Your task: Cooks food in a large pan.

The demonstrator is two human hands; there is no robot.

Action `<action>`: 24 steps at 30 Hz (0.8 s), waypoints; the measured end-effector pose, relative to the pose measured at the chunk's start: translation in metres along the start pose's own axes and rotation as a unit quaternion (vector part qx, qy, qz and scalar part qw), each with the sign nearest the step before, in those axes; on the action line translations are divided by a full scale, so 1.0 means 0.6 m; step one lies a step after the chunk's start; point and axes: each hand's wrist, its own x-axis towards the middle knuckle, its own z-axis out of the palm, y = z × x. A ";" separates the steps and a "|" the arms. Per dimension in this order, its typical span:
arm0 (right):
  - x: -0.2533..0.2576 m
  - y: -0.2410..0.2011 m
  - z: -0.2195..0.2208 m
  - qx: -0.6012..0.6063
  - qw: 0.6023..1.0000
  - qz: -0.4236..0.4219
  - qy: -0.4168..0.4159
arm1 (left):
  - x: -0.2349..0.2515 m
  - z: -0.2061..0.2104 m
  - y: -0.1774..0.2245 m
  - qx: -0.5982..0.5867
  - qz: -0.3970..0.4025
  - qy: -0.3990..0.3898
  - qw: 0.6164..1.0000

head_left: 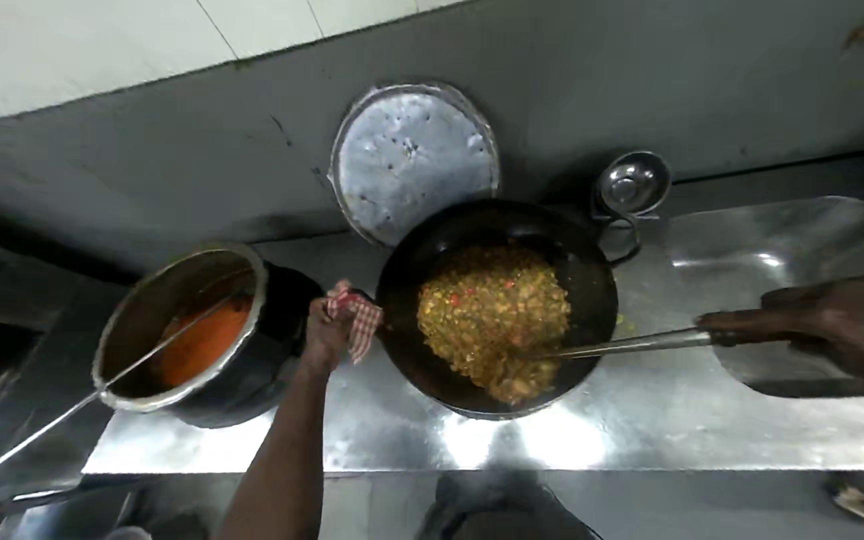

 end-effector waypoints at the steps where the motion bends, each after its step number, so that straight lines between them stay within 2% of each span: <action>1: -0.029 -0.006 0.005 0.003 0.999 0.034 0.005 | 0.001 -0.001 -0.001 0.003 -0.001 0.001 1.000; 3: -0.083 -0.033 0.034 0.013 0.994 0.111 0.021 | 0.002 -0.001 -0.001 0.009 -0.004 -0.005 1.000; 6: -0.118 -0.109 0.173 0.114 0.962 0.209 0.132 | 0.003 0.000 0.001 -0.001 -0.002 -0.014 1.000; 8: -0.092 -0.212 0.272 0.288 0.911 0.266 0.125 | 0.003 -0.002 0.001 -0.004 0.005 -0.016 1.000; 10: -0.053 -0.333 0.347 0.452 0.836 0.285 0.121 | 0.001 -0.006 0.001 0.000 0.006 -0.023 1.000; 13: -0.024 -0.454 0.352 0.602 0.724 0.312 0.130 | -0.005 -0.017 0.003 0.012 0.011 -0.046 0.999; 16: -0.035 -0.509 0.295 0.735 0.586 0.307 0.148 | -0.007 -0.027 -0.016 -0.005 0.034 -0.047 0.998; 17: -0.040 -0.520 0.282 0.766 0.549 0.295 0.159 | -0.011 -0.030 -0.028 -0.029 0.045 -0.036 0.998; 18: -0.046 -0.527 0.271 0.778 0.533 0.290 0.164 | -0.020 -0.036 -0.046 -0.061 0.056 -0.023 0.996; 19: -0.053 -0.527 0.261 0.773 0.539 0.294 0.160 | -0.034 -0.043 -0.066 -0.096 0.062 -0.011 0.993; 20: -0.061 -0.522 0.247 0.748 0.566 0.312 0.153 | -0.050 -0.052 -0.090 -0.130 0.057 -0.001 0.990; 24: -0.101 -0.461 0.168 0.492 0.756 0.400 0.161 | -0.142 -0.109 -0.215 -0.158 -0.008 -0.046 0.986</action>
